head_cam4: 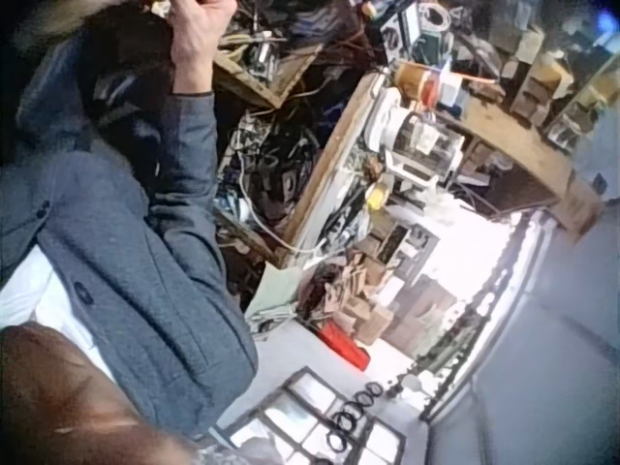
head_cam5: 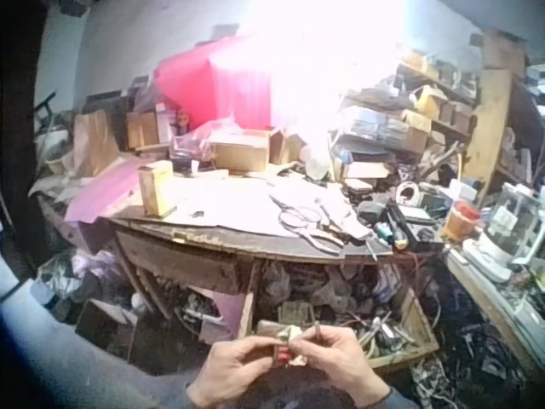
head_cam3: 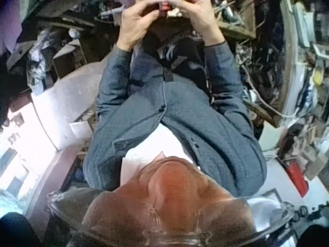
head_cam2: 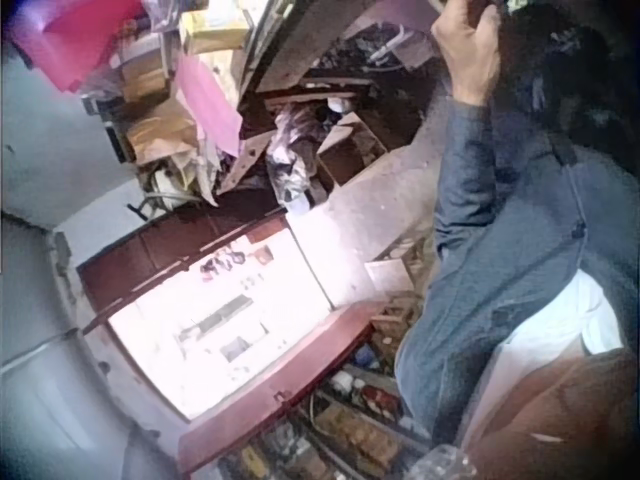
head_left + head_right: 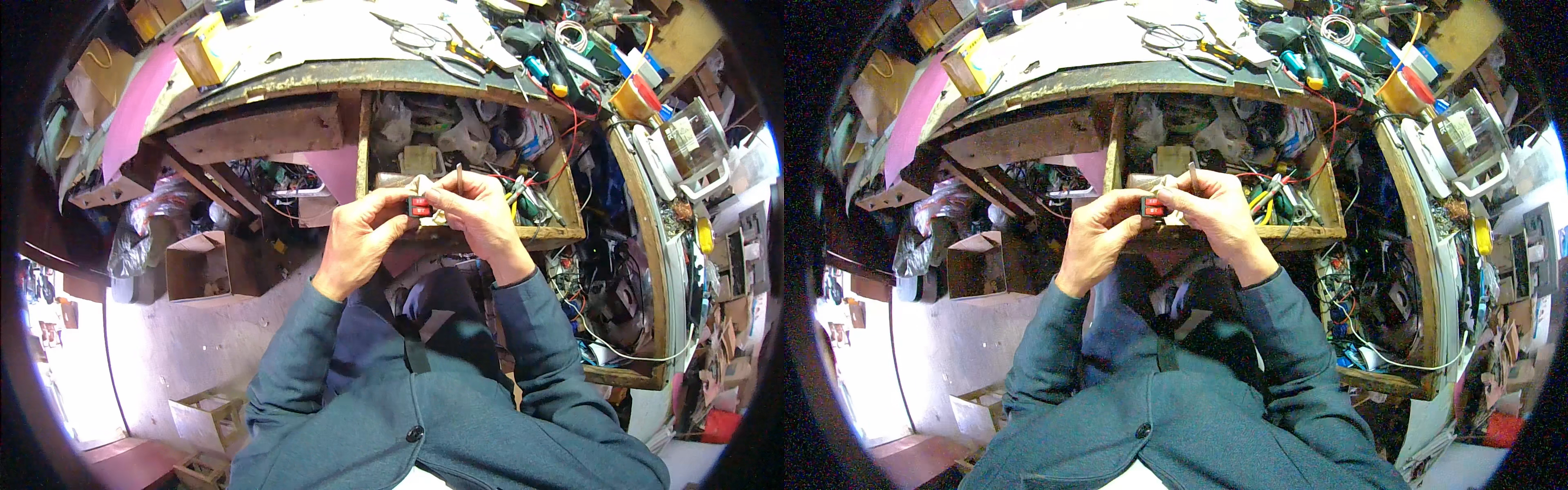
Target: The person works at a cluttered bench, handling small electronic components and wires. They connect wires to a red component, use a multimeter to test connections, and then manipulate a cylindrical component with wires, adjusting and inspecting it.
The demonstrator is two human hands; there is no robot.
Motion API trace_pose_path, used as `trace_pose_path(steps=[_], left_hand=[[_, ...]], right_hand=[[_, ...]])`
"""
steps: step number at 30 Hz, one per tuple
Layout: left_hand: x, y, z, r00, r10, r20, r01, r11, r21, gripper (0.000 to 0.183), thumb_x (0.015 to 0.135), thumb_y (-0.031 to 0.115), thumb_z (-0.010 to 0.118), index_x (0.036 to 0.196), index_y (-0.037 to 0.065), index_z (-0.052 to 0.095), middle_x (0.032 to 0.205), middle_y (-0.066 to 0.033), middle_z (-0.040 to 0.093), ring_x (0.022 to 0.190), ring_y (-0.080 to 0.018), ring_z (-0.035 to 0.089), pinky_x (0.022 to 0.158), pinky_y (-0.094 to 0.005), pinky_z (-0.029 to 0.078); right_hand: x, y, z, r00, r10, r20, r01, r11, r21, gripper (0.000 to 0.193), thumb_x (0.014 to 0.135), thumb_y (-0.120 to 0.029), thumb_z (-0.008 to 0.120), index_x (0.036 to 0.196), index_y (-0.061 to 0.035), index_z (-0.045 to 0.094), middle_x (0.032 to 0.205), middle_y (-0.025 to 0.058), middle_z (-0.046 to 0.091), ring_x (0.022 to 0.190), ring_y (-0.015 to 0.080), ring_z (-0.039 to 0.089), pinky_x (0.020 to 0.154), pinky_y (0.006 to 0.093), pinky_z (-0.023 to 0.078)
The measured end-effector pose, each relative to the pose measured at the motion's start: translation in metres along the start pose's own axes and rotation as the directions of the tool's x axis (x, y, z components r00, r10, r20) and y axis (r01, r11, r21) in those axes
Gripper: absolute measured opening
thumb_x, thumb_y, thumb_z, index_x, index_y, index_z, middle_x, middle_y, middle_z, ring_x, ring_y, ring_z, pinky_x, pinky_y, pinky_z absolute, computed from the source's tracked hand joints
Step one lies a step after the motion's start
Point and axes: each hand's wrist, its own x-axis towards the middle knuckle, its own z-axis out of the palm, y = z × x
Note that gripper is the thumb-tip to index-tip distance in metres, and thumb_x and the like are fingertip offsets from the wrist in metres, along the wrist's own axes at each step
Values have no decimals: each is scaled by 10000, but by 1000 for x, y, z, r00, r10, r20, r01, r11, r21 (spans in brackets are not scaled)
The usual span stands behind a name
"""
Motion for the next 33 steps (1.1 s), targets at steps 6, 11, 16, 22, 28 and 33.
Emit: trace_pose_path(steps=[6,11,16,22,28,33], left_hand=[[1,-11,-2,999,36,-13,-36,999,2,283,948,-48,625,1228,-32,655,1142,-88,724,1036,-152,685,942,-300,552],[-2,-10,-3,999,42,-18,-42,999,-6,285,954,-55,613,1235,-30,648,1135,-80,718,1037,-149,680,946,-297,554],[0,-11,-3,1000,26,-2,-26,1000,11,277,955,-57,613,1229,-31,646,1141,-96,719,1065,-167,682,966,-310,550],[-1,-11,-4,999,54,6,-54,998,14,299,947,-67,608,1243,-37,632,1129,-98,717,1054,-152,677,958,-297,546],[-1,-14,-5,994,99,40,-103,989,105,304,938,-74,613,1240,-41,630,1141,-87,703,1048,-152,676,932,-293,557],[0,-12,-4,981,193,-1,-187,948,258,288,861,-46,673,1145,0,683,1039,-107,722,952,-179,696,851,-305,555]], right_hand=[[0,3,0,1000,-5,22,4,998,57,142,902,-163,783,949,-33,749,795,0,709,573,0,477,510,176,331],[-2,3,3,1000,-3,25,2,1000,23,113,911,-119,761,970,-23,752,805,-17,703,597,-3,486,522,175,332],[-2,6,2,997,-80,1,80,996,25,129,903,-92,762,1005,-14,747,854,2,723,606,1,508,532,168,357],[1,3,2,999,-12,34,10,997,72,130,909,-138,764,961,-22,737,762,-39,664,557,-2,448,499,185,302],[-1,-4,3,999,25,36,-24,999,-31,136,861,-104,798,907,-5,717,844,36,714,751,84,638,703,235,511],[1,-5,9,999,35,23,-33,997,-66,173,843,-126,827,885,-17,700,818,30,709,735,87,645,698,241,525]])
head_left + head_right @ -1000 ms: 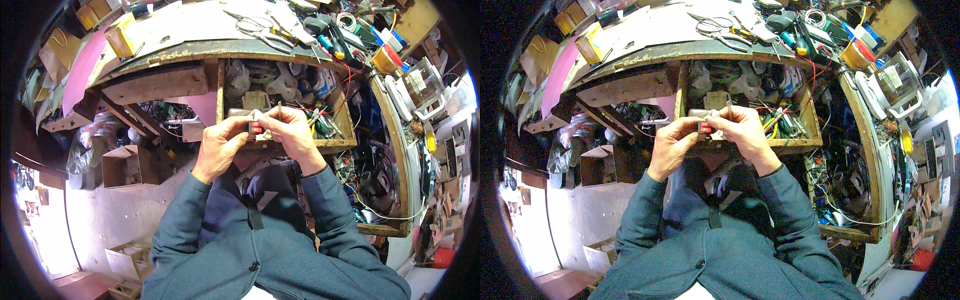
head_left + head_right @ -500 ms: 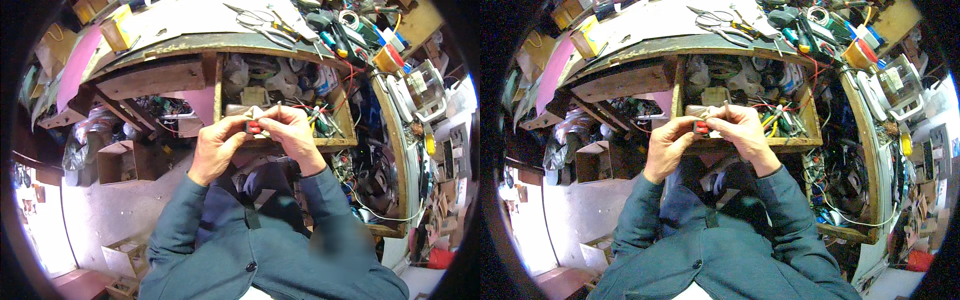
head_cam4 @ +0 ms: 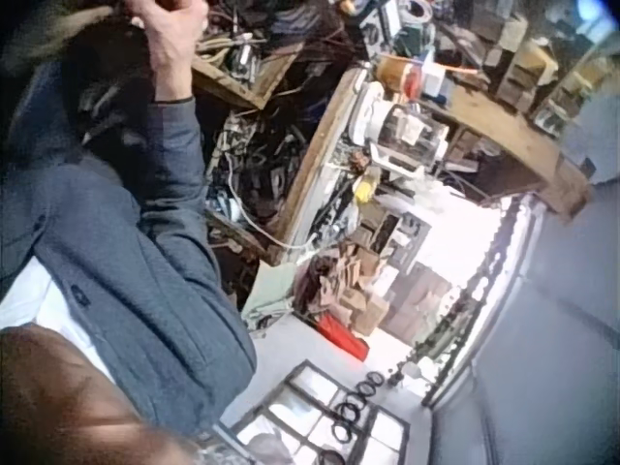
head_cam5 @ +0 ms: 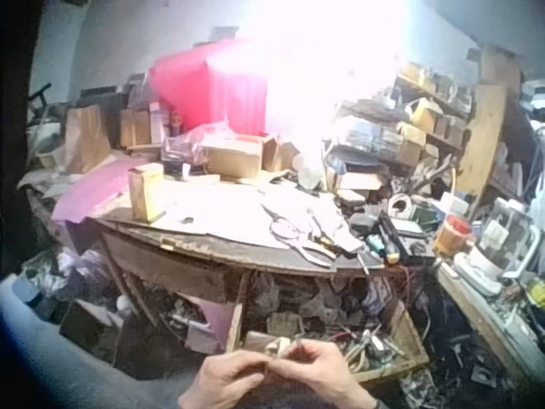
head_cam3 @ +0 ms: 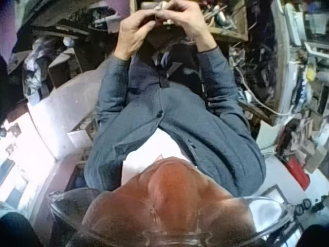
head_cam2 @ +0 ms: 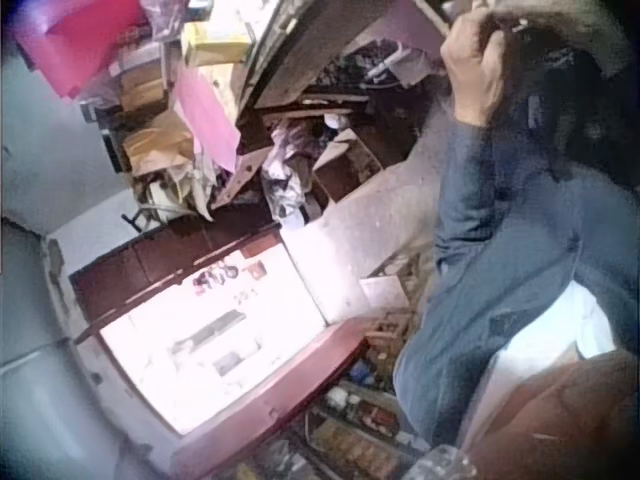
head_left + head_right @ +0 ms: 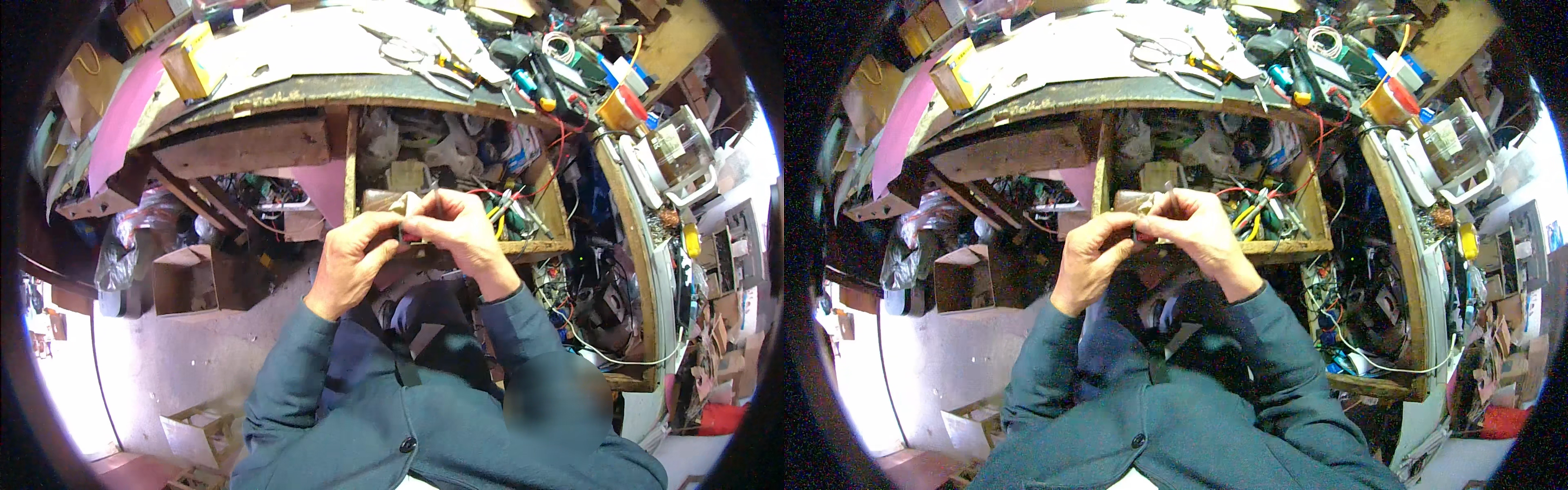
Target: The person works at a cluttered bench, handling small electronic components and wires. They connect wires to a red component, use a multimeter to test connections, and then manipulate a cylindrical component with wires, adjusting and inspecting it.
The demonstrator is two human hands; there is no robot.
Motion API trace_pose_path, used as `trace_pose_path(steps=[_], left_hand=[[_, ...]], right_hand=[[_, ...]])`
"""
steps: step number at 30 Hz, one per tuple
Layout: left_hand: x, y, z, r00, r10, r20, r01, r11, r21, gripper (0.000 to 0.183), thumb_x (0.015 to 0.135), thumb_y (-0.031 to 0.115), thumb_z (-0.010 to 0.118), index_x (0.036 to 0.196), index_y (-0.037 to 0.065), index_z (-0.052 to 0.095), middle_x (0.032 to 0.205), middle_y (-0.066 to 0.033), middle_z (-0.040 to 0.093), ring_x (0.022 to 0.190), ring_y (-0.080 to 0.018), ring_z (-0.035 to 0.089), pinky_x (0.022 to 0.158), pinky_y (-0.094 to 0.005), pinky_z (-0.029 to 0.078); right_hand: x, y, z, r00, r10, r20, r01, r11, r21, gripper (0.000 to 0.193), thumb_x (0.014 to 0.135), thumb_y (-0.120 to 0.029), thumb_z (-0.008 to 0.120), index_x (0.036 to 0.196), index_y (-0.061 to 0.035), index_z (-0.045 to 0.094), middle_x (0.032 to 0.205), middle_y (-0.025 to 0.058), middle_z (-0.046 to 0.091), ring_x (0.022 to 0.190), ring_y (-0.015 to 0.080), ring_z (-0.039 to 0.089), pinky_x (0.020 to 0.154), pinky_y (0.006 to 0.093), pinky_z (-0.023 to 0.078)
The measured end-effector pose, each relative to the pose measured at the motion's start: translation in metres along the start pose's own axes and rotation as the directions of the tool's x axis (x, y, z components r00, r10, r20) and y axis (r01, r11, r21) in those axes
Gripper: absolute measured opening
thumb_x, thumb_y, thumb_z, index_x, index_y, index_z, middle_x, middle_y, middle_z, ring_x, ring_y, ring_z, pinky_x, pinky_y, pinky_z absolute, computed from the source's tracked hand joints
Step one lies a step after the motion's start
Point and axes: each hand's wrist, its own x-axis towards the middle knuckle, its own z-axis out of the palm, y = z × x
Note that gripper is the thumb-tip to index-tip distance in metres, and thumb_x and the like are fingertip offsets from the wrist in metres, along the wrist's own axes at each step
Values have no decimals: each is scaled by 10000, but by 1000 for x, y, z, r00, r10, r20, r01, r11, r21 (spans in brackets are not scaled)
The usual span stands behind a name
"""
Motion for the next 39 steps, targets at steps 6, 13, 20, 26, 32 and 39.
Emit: trace_pose_path(steps=[6,13,20,26,32,39], left_hand=[[-1,9,1,993,-116,21,118,984,-134,290,914,-46,653,1202,-9,656,1083,-102,729,1008,-154,697,909,-296,560],[6,7,7,980,-137,-142,58,887,-458,343,950,-19,660,1288,14,618,1172,-90,709,1097,-156,659,975,-297,527],[28,10,11,968,-175,-178,68,871,-487,271,928,23,708,1180,8,609,1022,-82,708,928,-133,682,830,-273,562],[51,-9,17,958,-234,-164,79,768,-636,261,926,50,704,1145,20,567,1057,-81,649,949,-180,692,850,-318,584],[39,-5,11,955,-209,-210,78,861,-503,341,946,37,690,1275,12,602,1151,-65,667,1059,-130,635,900,-273,533],[40,-13,9,951,-226,-209,90,853,-514,311,942,36,694,1243,-7,626,1127,-57,676,980,-119,652,890,-279,549]], right_hand=[[-1,-3,6,1000,-22,-1,22,990,-139,173,935,-204,717,945,-32,697,848,36,695,660,29,540,542,184,347],[11,-4,-45,974,-141,-178,128,988,-83,395,1005,-313,522,1122,14,710,843,46,699,624,48,527,533,205,375],[47,4,-68,973,-226,-40,107,601,-792,196,944,-129,621,1027,22,714,776,56,710,669,115,649,633,284,520],[56,15,-57,985,-172,0,73,415,-907,222,841,-174,633,954,-10,733,895,220,712,867,390,698,778,448,545],[45,23,-44,978,-177,109,171,389,-905,254,881,-255,685,947,-15,734,877,197,721,829,357,707,744,425,550],[21,-20,-119,961,-241,138,160,74,-984,120,788,-138,663,865,-107,750,818,129,721,811,350,705,728,447,564]])
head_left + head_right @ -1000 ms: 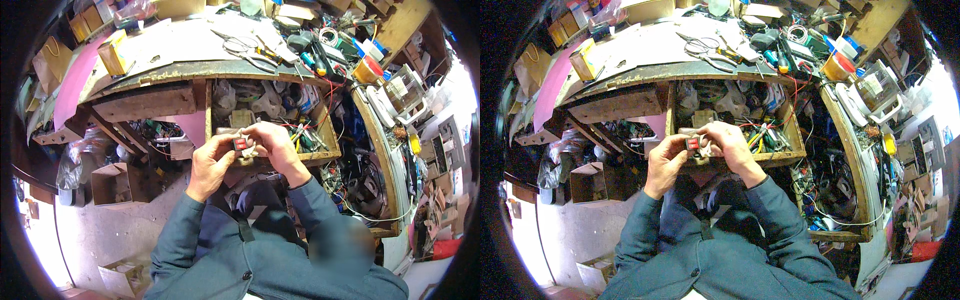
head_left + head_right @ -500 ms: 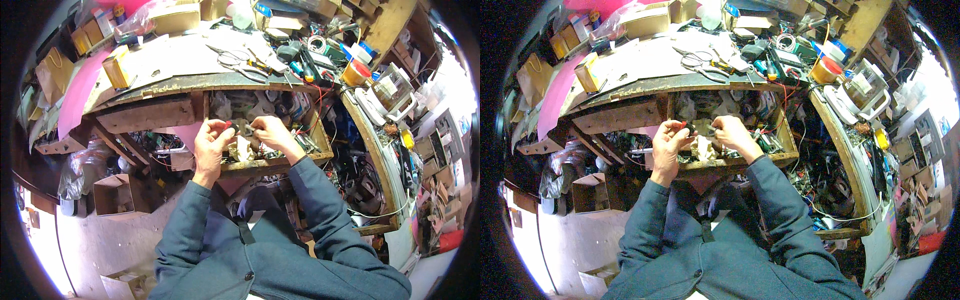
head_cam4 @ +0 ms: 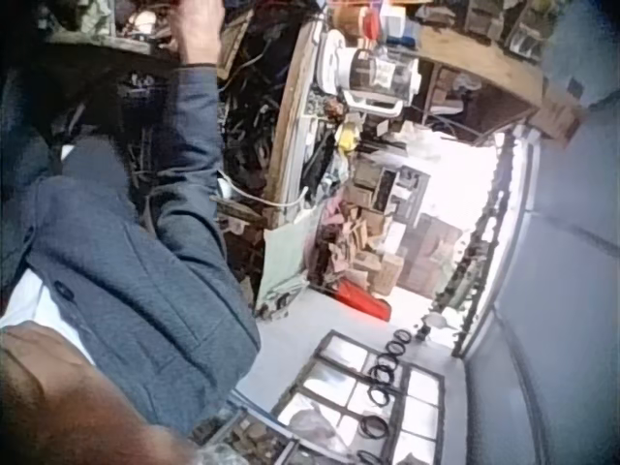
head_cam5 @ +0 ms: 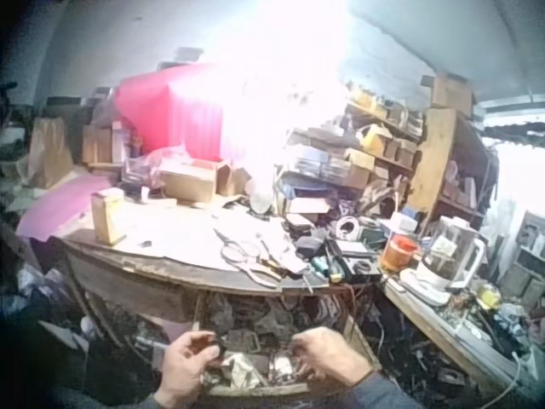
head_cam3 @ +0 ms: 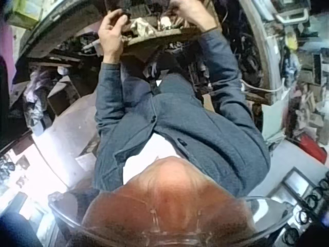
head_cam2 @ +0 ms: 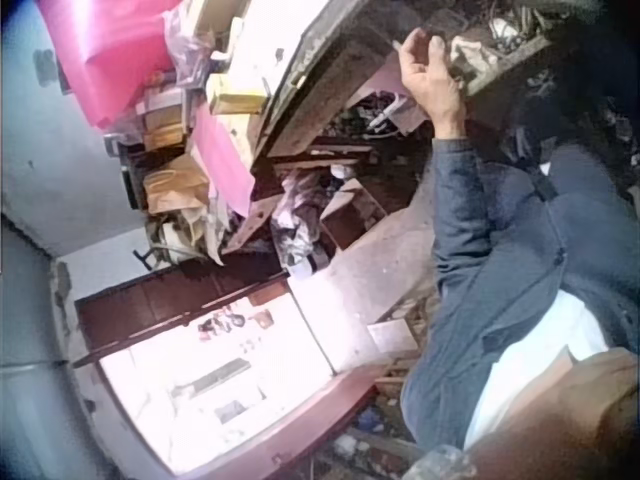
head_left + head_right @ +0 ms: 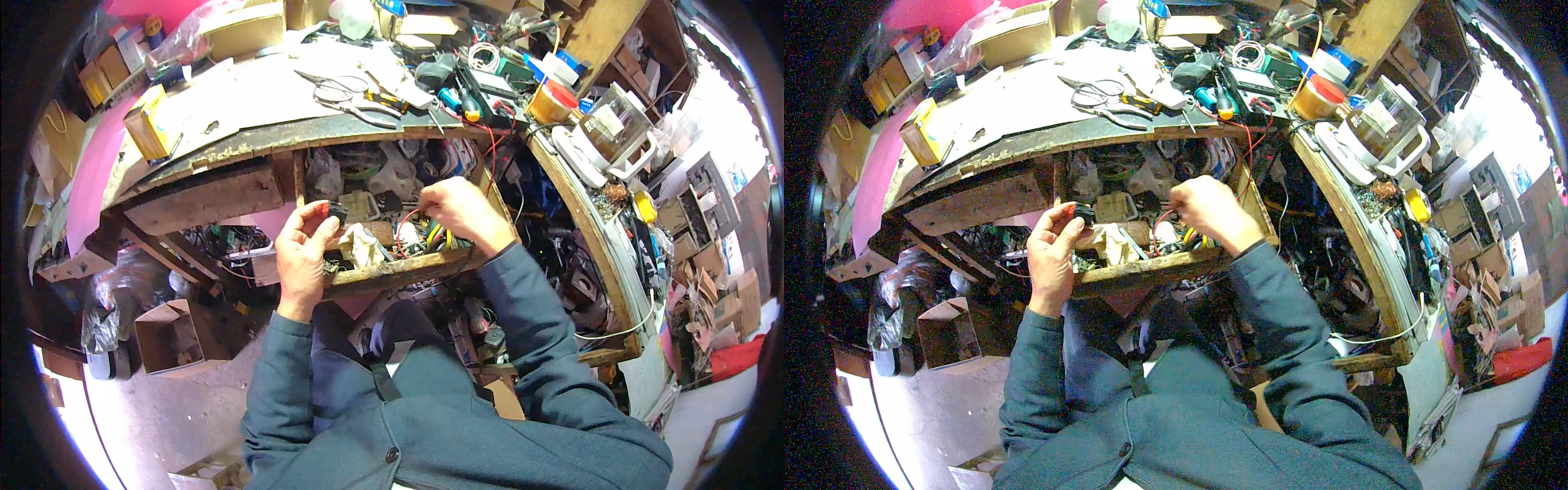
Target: The person works at a cluttered bench, handling small electronic components and wires. They connect wires to a red component, use a multimeter to test connections, and then manipulate a cylindrical component with wires, adjusting and inspecting it.
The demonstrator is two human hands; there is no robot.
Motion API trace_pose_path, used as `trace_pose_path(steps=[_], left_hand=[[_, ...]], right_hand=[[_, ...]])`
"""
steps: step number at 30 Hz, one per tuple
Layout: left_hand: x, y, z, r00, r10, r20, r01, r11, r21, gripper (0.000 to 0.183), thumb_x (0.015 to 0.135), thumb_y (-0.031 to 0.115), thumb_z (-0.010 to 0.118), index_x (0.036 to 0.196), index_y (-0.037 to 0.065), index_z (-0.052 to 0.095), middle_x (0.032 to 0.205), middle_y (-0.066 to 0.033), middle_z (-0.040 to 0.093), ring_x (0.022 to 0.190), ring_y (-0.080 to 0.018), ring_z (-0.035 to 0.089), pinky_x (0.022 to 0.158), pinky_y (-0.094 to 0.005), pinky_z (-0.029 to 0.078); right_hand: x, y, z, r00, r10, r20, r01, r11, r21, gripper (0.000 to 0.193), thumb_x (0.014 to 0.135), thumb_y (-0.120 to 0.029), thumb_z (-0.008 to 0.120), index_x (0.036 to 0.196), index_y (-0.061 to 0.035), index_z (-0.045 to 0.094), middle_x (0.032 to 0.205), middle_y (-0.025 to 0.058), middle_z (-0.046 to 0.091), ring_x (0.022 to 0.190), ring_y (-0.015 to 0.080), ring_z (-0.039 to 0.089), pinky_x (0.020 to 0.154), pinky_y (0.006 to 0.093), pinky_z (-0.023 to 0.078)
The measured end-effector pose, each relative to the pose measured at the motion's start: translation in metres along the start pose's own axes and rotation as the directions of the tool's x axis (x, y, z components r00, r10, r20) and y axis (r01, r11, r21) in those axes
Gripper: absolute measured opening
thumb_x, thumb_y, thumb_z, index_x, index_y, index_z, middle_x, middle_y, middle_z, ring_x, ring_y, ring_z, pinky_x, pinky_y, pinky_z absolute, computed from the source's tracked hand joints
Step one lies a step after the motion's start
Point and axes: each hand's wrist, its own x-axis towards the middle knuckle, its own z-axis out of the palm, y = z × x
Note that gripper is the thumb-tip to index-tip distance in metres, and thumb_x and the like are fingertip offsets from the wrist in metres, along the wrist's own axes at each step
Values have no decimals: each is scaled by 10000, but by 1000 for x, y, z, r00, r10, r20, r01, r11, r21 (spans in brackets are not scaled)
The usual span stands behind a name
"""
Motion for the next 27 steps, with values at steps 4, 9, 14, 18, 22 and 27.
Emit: trace_pose_path(steps=[4,9,14,18,22,27], left_hand=[[-3,-4,-3,999,-28,32,27,999,43,290,932,32,705,1211,-6,638,1112,-53,679,968,-119,655,862,-271,561],[-3,-1,11,993,-52,106,39,992,119,287,934,43,698,1207,-14,631,1084,-75,695,946,-147,677,838,-301,586],[0,-3,2,992,-80,101,70,993,98,290,912,12,715,1193,6,644,1096,-50,685,985,-119,657,885,-267,553],[-2,-3,0,992,-70,102,59,993,101,300,904,-1,715,1196,9,646,1093,-47,686,990,-122,657,902,-269,545],[-3,-3,3,991,-42,130,32,996,81,314,892,-23,716,1199,19,666,1085,-23,696,1007,-108,655,920,-259,530],[-6,-7,6,989,-14,149,1,996,91,328,896,-33,711,1219,11,676,1084,-22,706,992,-104,664,898,-253,545]], right_hand=[[-8,19,-40,991,6,137,27,972,-235,172,785,-105,663,933,-118,749,855,120,709,891,328,698,780,444,562],[-13,23,-20,934,-162,320,216,966,-141,237,784,-138,711,1019,-107,720,990,117,664,951,337,670,846,441,548],[-2,23,-18,927,-264,268,321,926,-198,125,769,-69,634,885,-39,671,864,151,670,837,365,695,735,461,571],[1,20,-52,964,-203,171,251,907,-337,271,792,-63,628,1059,-45,584,833,150,652,795,359,687,669,451,554],[-25,39,-81,917,-251,309,355,868,-347,368,771,-70,653,1132,-141,657,807,131,609,782,347,671,658,453,549],[-59,49,-73,858,-158,488,362,860,-358,384,727,-58,661,1044,-237,780,823,75,603,810,296,666,702,409,550]])
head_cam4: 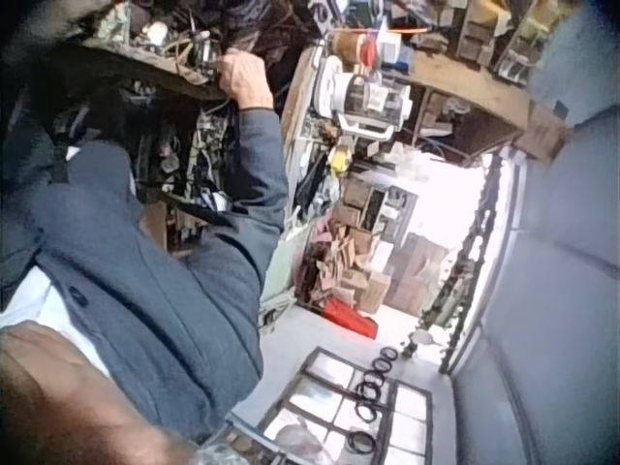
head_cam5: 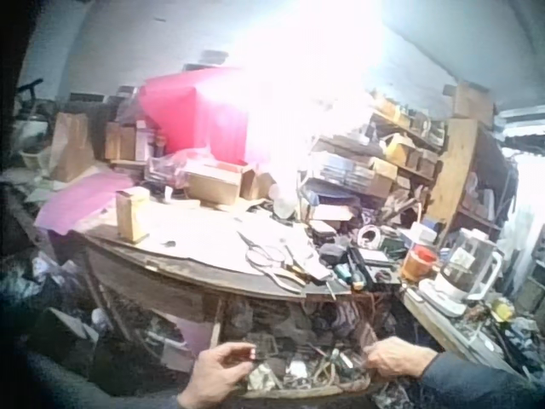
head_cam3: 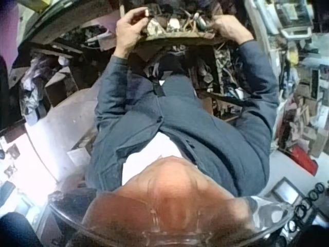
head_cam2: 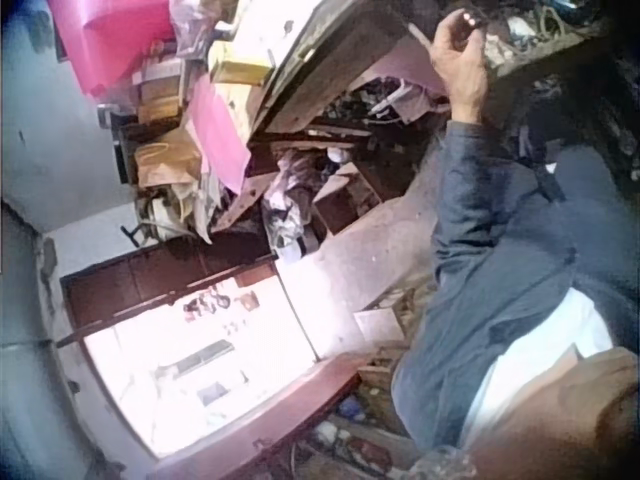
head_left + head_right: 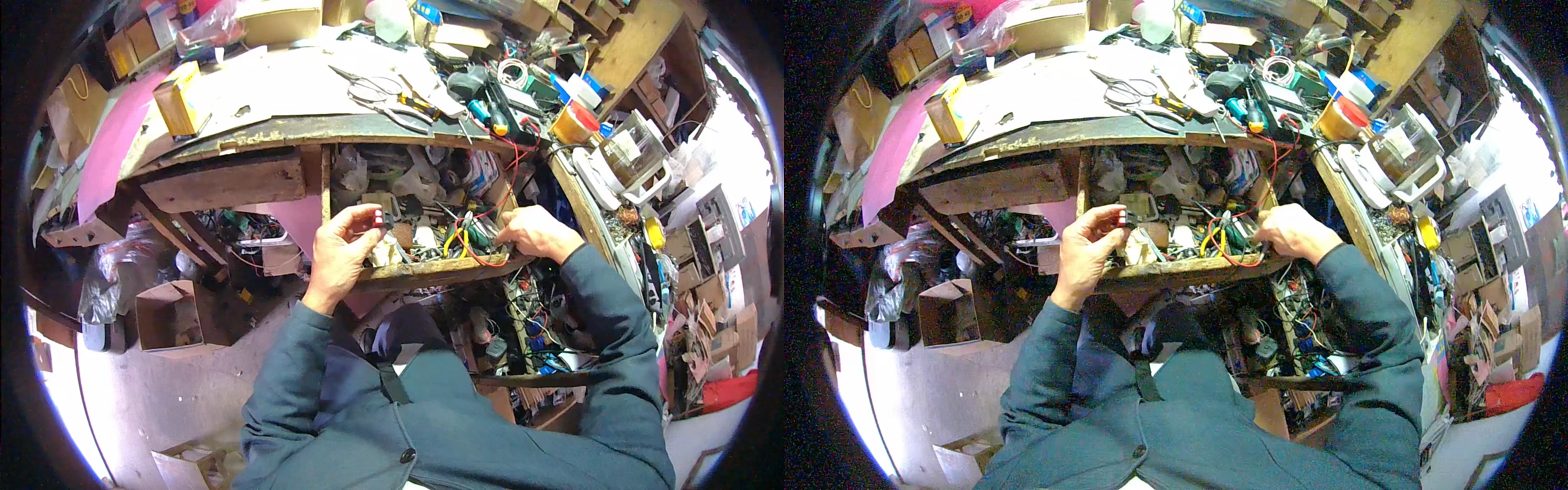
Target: The person works at a cluttered bench, handling small electronic components and wires. They connect wires to a red component, use a multimeter to test connections, and then manipulate a cylindrical component with wires, adjusting and inspecting it.
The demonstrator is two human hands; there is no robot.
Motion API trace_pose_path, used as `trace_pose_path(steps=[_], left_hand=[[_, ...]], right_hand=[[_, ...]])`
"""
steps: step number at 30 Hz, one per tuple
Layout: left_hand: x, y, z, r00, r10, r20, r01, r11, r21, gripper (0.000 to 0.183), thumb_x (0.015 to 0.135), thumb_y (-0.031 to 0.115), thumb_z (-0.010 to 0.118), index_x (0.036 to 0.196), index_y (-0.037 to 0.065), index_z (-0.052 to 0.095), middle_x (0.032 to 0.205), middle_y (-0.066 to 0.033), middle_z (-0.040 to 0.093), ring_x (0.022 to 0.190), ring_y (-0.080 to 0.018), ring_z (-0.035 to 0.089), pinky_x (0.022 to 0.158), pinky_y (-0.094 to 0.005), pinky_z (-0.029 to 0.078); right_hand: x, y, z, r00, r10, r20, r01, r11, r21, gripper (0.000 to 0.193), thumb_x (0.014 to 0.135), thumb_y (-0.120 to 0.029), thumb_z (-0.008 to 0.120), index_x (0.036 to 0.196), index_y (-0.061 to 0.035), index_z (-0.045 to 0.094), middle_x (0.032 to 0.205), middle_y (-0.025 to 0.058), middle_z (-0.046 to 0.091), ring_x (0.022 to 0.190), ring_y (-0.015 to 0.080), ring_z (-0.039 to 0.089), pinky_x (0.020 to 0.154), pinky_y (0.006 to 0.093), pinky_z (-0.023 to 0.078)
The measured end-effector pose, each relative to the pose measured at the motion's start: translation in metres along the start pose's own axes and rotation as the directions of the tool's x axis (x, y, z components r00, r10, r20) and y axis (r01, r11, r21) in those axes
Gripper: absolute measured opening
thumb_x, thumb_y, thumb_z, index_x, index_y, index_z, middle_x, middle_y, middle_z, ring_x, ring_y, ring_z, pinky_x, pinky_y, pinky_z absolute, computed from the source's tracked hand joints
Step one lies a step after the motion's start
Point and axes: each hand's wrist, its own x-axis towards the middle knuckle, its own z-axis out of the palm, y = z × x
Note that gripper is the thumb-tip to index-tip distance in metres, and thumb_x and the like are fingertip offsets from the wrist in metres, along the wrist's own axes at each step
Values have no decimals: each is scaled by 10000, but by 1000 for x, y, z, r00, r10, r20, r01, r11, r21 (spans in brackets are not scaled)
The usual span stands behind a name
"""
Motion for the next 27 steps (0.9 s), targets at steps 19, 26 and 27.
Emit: trace_pose_path(steps=[19,26,27], left_hand=[[1,-5,-2,998,23,-53,-19,998,67,248,893,5,732,1099,24,594,1033,-52,693,922,-124,674,847,-280,555],[8,5,-8,987,-157,-21,148,965,-218,403,946,20,661,1325,-28,533,1158,-118,645,964,-175,679,848,-314,594],[8,6,-6,989,-145,-31,136,972,-192,391,942,17,665,1311,-27,544,1171,-121,643,956,-174,682,845,-314,593]], right_hand=[[27,-42,-33,682,689,-246,221,126,967,118,916,-177,769,891,-75,714,665,-36,629,514,11,512,447,180,367],[64,-59,-29,677,708,-200,372,-96,923,149,818,-123,816,926,-66,730,718,-44,635,563,22,509,509,186,368],[65,-65,-34,696,697,-173,381,-153,912,147,821,-121,814,932,-58,741,725,-47,635,564,21,501,509,189,362]])
